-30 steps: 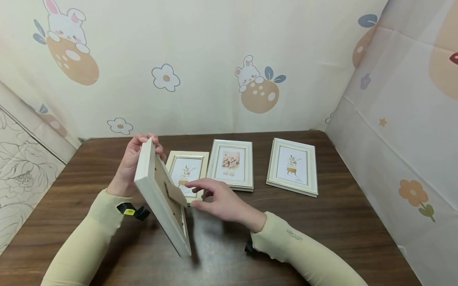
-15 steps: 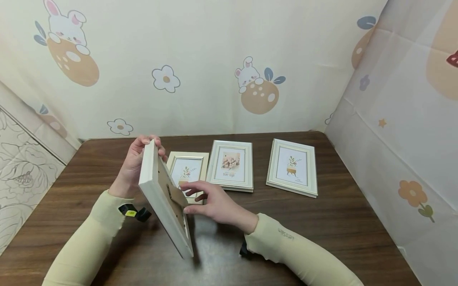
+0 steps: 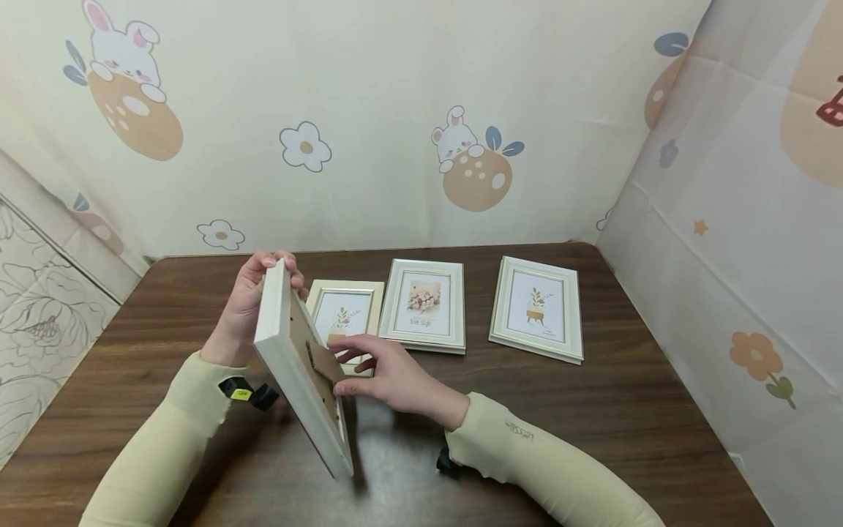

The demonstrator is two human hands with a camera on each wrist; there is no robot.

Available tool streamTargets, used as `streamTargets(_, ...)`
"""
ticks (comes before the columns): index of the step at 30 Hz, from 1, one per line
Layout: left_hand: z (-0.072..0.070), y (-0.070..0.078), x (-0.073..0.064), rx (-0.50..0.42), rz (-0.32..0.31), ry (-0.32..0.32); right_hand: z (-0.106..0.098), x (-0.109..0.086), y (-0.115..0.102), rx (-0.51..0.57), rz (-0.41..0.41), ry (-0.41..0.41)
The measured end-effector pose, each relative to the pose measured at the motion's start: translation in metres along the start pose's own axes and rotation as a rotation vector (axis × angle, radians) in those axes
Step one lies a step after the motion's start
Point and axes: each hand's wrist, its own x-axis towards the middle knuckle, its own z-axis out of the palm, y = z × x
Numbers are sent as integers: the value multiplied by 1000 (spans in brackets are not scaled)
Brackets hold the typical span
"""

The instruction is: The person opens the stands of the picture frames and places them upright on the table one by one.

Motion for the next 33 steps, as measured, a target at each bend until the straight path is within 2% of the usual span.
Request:
streamTargets(7,0,0,-3,-2,-10,15,1,0,2,-9,-3,-3)
streamTargets(21,0,0,-5,18,-11,2,-3,-4,0,-16,17,7)
streamTargets(28,-1,1,-5,35,-12,22,-7,-5,0,-32,1,19)
streamTargets(33,-1,1,-5,40,-17,24,-10,-6,0,-4,5,24)
